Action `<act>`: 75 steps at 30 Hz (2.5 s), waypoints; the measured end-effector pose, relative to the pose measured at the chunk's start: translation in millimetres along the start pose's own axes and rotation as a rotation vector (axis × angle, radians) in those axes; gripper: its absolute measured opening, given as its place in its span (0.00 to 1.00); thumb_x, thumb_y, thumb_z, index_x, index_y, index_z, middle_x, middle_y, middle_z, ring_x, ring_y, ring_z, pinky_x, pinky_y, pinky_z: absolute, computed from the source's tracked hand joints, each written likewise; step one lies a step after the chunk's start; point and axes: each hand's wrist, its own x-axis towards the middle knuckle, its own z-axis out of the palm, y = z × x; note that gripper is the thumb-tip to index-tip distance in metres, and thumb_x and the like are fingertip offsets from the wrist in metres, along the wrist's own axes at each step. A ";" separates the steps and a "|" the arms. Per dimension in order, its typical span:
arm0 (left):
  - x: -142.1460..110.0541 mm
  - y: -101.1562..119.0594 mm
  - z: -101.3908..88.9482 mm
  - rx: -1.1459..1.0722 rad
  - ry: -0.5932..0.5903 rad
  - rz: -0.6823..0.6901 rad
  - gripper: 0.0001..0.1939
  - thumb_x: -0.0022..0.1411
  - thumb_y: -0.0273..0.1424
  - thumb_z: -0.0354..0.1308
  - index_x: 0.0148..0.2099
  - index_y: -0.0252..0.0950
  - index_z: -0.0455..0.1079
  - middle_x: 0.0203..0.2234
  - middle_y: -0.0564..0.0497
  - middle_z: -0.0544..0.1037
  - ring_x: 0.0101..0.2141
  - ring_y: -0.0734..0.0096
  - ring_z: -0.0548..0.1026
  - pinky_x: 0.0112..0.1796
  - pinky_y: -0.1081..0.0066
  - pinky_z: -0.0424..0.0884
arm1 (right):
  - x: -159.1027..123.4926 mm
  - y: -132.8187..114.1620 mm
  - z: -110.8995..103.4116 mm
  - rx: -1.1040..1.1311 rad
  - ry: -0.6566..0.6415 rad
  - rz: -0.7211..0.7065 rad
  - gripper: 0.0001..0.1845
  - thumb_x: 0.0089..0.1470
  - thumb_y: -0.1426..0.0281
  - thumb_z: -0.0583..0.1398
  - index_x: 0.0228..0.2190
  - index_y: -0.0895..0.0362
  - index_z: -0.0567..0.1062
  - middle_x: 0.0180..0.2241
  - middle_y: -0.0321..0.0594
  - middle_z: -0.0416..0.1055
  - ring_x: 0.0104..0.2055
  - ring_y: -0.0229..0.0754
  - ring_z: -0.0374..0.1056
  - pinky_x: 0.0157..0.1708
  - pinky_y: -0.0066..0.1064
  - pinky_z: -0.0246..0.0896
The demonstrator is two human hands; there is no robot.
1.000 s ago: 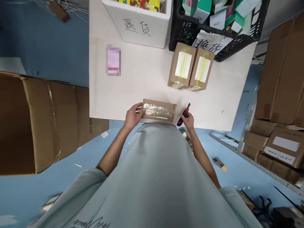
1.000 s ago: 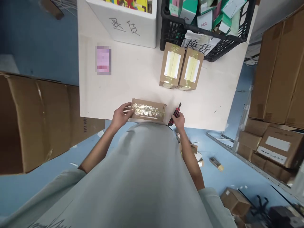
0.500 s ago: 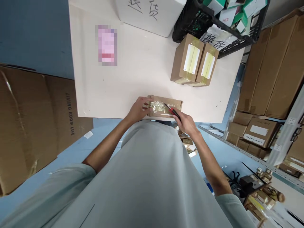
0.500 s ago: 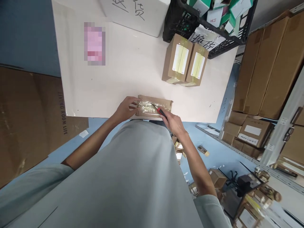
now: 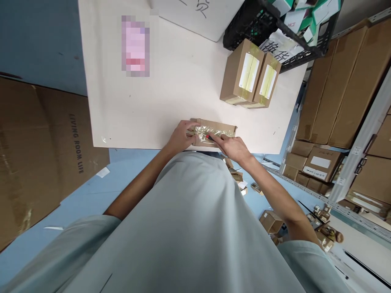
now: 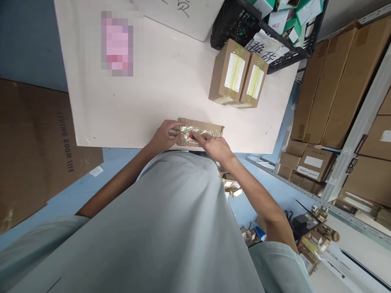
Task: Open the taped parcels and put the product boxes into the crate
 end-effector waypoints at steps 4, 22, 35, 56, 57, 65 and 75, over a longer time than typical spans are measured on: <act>-0.4 -1.8 0.7 -0.016 0.001 0.005 0.25 0.68 0.36 0.68 0.66 0.44 0.79 0.61 0.45 0.72 0.55 0.57 0.80 0.57 0.56 0.85 | 2.9 -3.2 -2.9 -0.010 -0.004 -0.016 0.34 0.82 0.66 0.49 0.82 0.42 0.55 0.51 0.49 0.83 0.39 0.50 0.82 0.46 0.39 0.73; -4.2 6.1 -0.1 -0.001 0.022 -0.019 0.27 0.65 0.37 0.69 0.65 0.45 0.80 0.61 0.43 0.74 0.54 0.57 0.81 0.57 0.53 0.86 | 7.8 -20.5 -43.4 -0.183 -0.184 -0.060 0.43 0.75 0.78 0.51 0.83 0.50 0.48 0.58 0.61 0.82 0.52 0.58 0.84 0.47 0.41 0.74; -5.5 20.9 7.9 0.015 0.122 -0.086 0.23 0.64 0.39 0.68 0.60 0.44 0.82 0.62 0.43 0.78 0.55 0.54 0.81 0.51 0.55 0.87 | -52.6 75.7 -3.0 -0.215 -0.252 0.090 0.44 0.75 0.76 0.58 0.83 0.49 0.50 0.51 0.58 0.83 0.49 0.55 0.84 0.42 0.36 0.65; -14.9 40.6 68.5 0.129 0.375 -0.286 0.26 0.59 0.41 0.69 0.59 0.42 0.75 0.63 0.43 0.81 0.56 0.54 0.83 0.49 0.59 0.86 | -60.6 181.0 62.2 -0.033 0.097 0.036 0.36 0.73 0.82 0.53 0.76 0.52 0.68 0.54 0.57 0.79 0.52 0.53 0.74 0.46 0.39 0.56; -15.1 41.9 75.5 0.131 0.376 -0.293 0.26 0.59 0.41 0.69 0.59 0.42 0.74 0.62 0.43 0.81 0.55 0.54 0.83 0.47 0.60 0.86 | -61.8 185.4 67.0 -0.017 0.125 0.049 0.35 0.73 0.81 0.53 0.75 0.51 0.69 0.54 0.57 0.79 0.52 0.54 0.73 0.47 0.39 0.56; -13.7 49.9 104.2 0.219 0.382 -0.322 0.25 0.64 0.40 0.63 0.61 0.43 0.71 0.63 0.41 0.79 0.57 0.52 0.83 0.49 0.55 0.87 | -91.6 221.4 106.4 0.269 0.225 0.204 0.29 0.78 0.70 0.51 0.74 0.47 0.72 0.52 0.52 0.79 0.49 0.54 0.74 0.47 0.39 0.63; 10.4 85.3 160.2 0.693 0.245 0.000 0.52 0.69 0.61 0.66 0.83 0.43 0.56 0.86 0.36 0.44 0.84 0.31 0.30 0.77 0.24 0.35 | -15.6 216.4 207.5 1.441 0.484 0.321 0.39 0.69 0.36 0.56 0.53 0.58 0.80 0.40 0.44 0.82 0.41 0.46 0.78 0.48 0.40 0.79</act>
